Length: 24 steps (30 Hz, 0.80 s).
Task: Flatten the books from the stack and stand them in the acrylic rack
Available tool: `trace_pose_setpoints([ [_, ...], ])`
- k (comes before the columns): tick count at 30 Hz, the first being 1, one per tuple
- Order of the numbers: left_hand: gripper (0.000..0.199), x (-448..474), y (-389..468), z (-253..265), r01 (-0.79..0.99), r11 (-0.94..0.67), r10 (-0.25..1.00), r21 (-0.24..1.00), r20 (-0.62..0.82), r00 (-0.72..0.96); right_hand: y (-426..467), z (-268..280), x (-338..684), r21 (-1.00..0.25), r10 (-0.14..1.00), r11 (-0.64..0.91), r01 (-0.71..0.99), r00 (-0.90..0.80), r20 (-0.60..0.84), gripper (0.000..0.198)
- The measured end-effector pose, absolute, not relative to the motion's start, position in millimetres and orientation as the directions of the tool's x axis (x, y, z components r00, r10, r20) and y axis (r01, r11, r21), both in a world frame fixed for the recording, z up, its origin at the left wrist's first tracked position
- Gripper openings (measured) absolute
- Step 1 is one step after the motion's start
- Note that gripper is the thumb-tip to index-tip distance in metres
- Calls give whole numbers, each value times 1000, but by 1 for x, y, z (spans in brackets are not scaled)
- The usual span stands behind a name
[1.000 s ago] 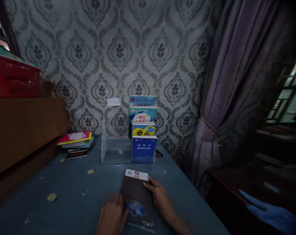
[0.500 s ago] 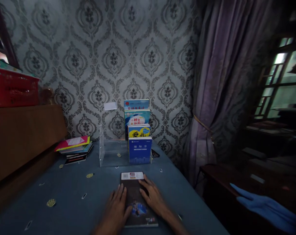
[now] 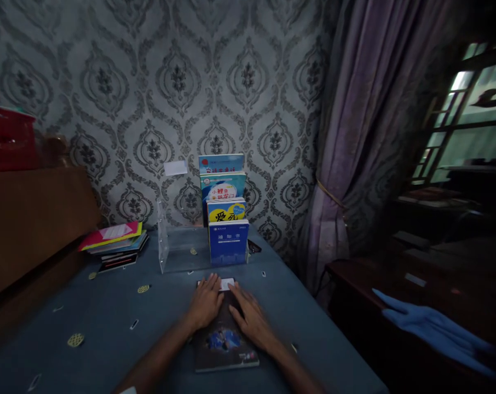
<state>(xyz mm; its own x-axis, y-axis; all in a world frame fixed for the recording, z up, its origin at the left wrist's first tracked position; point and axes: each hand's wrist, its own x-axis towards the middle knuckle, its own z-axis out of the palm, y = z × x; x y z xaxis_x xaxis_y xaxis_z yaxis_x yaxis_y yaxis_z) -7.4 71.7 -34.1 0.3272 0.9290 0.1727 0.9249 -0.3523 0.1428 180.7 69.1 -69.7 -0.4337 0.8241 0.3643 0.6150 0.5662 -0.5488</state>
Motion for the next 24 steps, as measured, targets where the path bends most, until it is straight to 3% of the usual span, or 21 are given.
trace_pose_setpoints([
  [7, 54, -5, 77, -26, 832, -531, 847, 159, 140, 513, 72, -66, 178, -753, 898, 436, 493, -294, 327, 68],
  [13, 54, -5, 67, -20, 749, -639, 769, 178, 142, 623, 77, -63, 177, -847, 934, 343, 407, -243, 261, 77],
  [19, 52, -7, 46, -13, 679, -712, 700, 180, 99, 708, 75, -56, 178, -854, 942, 308, 420, -258, 213, 82],
  [24, 57, -10, 14, -10, 609, -765, 633, 207, 70, 771, 75, -58, 179, -786, 910, 398, 473, -314, 272, 71],
])
